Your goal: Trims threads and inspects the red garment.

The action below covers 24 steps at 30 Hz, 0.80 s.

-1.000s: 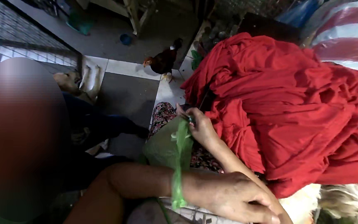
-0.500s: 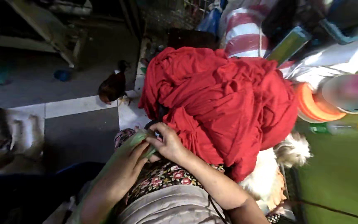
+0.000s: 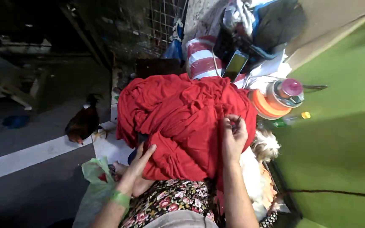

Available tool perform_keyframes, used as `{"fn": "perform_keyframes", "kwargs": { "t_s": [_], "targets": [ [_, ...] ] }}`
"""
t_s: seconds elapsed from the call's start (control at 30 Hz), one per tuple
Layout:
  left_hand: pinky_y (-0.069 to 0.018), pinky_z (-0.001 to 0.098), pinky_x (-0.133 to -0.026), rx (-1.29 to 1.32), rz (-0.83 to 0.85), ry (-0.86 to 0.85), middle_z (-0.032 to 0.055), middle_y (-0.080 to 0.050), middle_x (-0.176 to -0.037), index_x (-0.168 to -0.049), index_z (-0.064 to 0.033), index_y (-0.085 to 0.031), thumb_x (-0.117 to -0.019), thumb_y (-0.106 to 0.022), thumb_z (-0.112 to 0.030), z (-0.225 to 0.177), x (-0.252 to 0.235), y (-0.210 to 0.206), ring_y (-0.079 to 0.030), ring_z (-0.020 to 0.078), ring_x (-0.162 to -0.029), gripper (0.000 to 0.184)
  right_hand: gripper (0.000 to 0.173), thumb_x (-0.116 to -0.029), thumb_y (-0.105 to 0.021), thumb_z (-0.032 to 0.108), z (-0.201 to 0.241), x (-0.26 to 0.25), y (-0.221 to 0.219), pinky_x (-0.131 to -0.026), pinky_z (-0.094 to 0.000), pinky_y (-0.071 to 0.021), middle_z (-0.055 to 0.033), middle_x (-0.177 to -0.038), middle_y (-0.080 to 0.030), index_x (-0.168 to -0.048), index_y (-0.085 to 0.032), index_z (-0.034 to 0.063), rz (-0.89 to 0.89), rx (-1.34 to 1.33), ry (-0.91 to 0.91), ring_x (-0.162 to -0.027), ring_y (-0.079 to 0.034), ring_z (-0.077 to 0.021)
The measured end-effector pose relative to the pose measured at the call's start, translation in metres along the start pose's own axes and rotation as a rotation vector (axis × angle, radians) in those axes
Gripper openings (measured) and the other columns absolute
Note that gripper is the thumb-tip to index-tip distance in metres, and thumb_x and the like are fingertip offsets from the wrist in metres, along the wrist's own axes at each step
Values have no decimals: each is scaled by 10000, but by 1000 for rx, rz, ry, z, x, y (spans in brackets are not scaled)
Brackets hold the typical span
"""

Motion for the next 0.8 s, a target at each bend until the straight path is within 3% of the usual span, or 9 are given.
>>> {"fn": "perform_keyframes", "kwargs": {
  "t_s": [0.1, 0.17, 0.3, 0.4, 0.43, 0.5, 0.6, 0.7, 0.8],
  "targets": [
    [-303, 493, -1217, 47, 26, 18, 179, -282, -1649, -1631, -91, -188, -990, -604, -461, 2, 2, -18, -322, 279, -1506, 849, 384, -1037, -561, 196, -51, -9, -8, -923, -351, -518, -196, -1175, -649, -1303, -562, -82, 65, 34, -249, -1042, -628, -191],
    [-296, 493, -1219, -17, 106, 7, 201, -318, -1628, -1619, -45, -213, -989, -601, -469, 2, 9, -21, -335, 287, -1500, 853, 402, -1043, -531, 249, -61, -7, -17, -898, -309, -505, -154, -1116, -659, -1299, -576, -58, 114, -17, -309, -995, -621, -132],
    [-470, 396, -1093, 98, 78, -12, 177, -543, -1436, -1514, 9, -374, -896, -735, -303, 8, 19, -7, -547, 212, -1310, 781, 490, -1025, -578, 278, -54, -7, -26, -1042, -336, -474, -185, -1328, -625, -1401, -529, -32, 254, -59, -360, -1202, -603, -168],
    [-573, 373, -894, 176, 30, 90, 147, -662, -1201, -1399, 17, -493, -957, -666, -234, 28, 24, 14, -670, 170, -1038, 537, 495, -1024, -621, 286, -53, -8, -29, -1060, -395, -462, -195, -1333, -631, -1404, -540, -20, 295, 38, -394, -1222, -607, -215],
    [-577, 375, -875, 150, 59, 116, 149, -667, -1170, -1375, 28, -507, -967, -660, -212, 35, 29, 16, -675, 170, -1005, 498, 502, -1022, -629, 287, -55, -9, -30, -1074, -421, -451, -202, -1340, -631, -1410, -541, -19, 297, 76, -398, -1237, -605, -240],
    [-558, 390, -925, 98, 183, 143, 144, -679, -1149, -1312, 60, -552, -967, -662, -164, 44, 41, 8, -667, 165, -1023, 426, 524, -1029, -617, 320, -58, -10, -33, -1103, -481, -425, -223, -1362, -619, -1424, -539, -15, 321, 160, -413, -1277, -588, -300],
    [-565, 298, -928, 124, 320, 104, 33, -722, -1041, -1211, 32, -599, -963, -649, -130, 48, 53, -15, -686, 61, -971, 300, 534, -1051, -563, 391, -60, -12, -39, -1084, -562, -420, -252, -1327, -631, -1406, -563, -7, 419, 289, -451, -1260, -593, -376],
    [-578, 259, -886, 206, 193, -48, 7, -707, -1046, -1270, 48, -540, -977, -604, -112, 27, 53, -10, -683, 30, -954, 340, 507, -1068, -532, 372, -60, -17, -42, -1081, -577, -421, -253, -1328, -633, -1413, -569, 3, 492, 312, -443, -1257, -597, -381],
    [-607, 244, -816, 463, 11, -19, -73, -715, -988, -1301, -48, -467, -1061, -424, -72, 9, 66, 4, -703, 11, -891, 244, 424, -1060, -564, 255, -35, -10, -44, -1084, -482, -451, -232, -1306, -649, -1371, -589, -32, 466, 159, -356, -1226, -624, -302]
  ]
}}
Point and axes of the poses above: each hand's wrist, its own x-axis away from the middle knuckle, its own y-axis out of the back of the hand, z = x × y, the point moved 9 cm from there along -x, towards the middle knuckle
